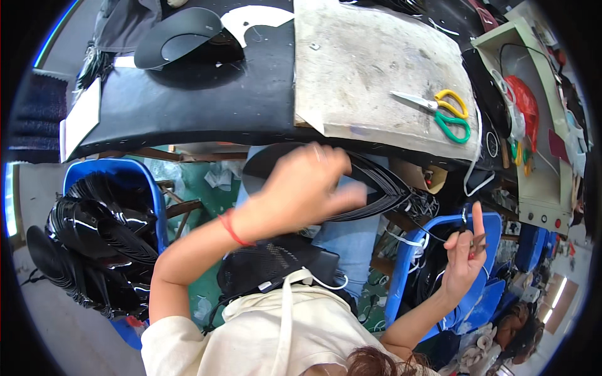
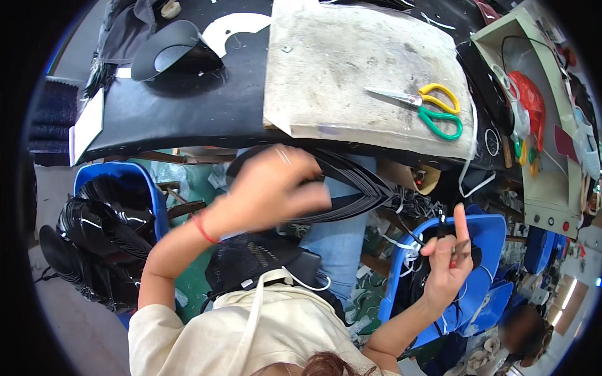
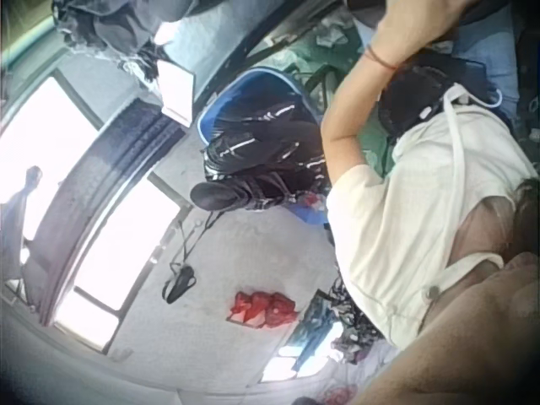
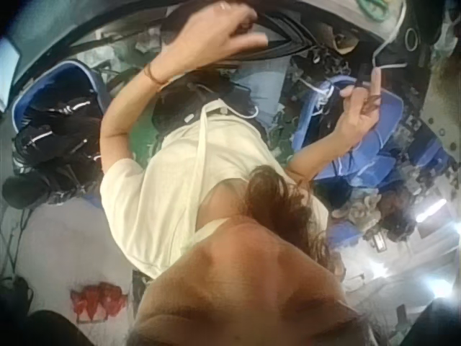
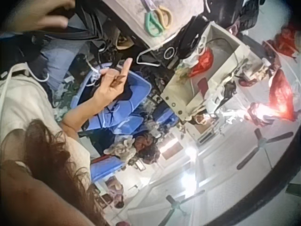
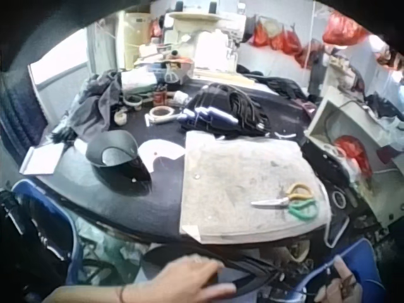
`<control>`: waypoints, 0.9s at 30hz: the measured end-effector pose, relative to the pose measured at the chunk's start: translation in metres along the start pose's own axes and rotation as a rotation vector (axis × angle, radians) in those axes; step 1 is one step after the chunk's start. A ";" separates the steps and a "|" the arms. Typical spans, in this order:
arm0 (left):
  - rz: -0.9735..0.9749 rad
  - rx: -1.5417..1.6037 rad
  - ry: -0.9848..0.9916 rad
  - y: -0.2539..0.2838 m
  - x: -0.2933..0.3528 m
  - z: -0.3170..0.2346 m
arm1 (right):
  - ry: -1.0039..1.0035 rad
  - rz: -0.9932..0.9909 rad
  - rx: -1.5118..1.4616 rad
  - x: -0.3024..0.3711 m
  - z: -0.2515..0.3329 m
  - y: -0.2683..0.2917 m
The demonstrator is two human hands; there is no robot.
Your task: The recorder is assembling and stacking black shoe upper components at a manufacturing workstation.
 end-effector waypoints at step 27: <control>-0.391 0.012 -0.174 -0.013 0.063 -0.010 | -0.168 0.144 -0.052 -0.020 -0.013 -0.060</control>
Point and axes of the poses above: each hand's wrist, its own x-axis away from the middle knuckle, its own y-axis out of the back of the hand, z = x × y, the point moved 8 cm from there along -x, towards the middle knuckle, and after that the axes turned 2 degrees about x, right-handed, at the moved point
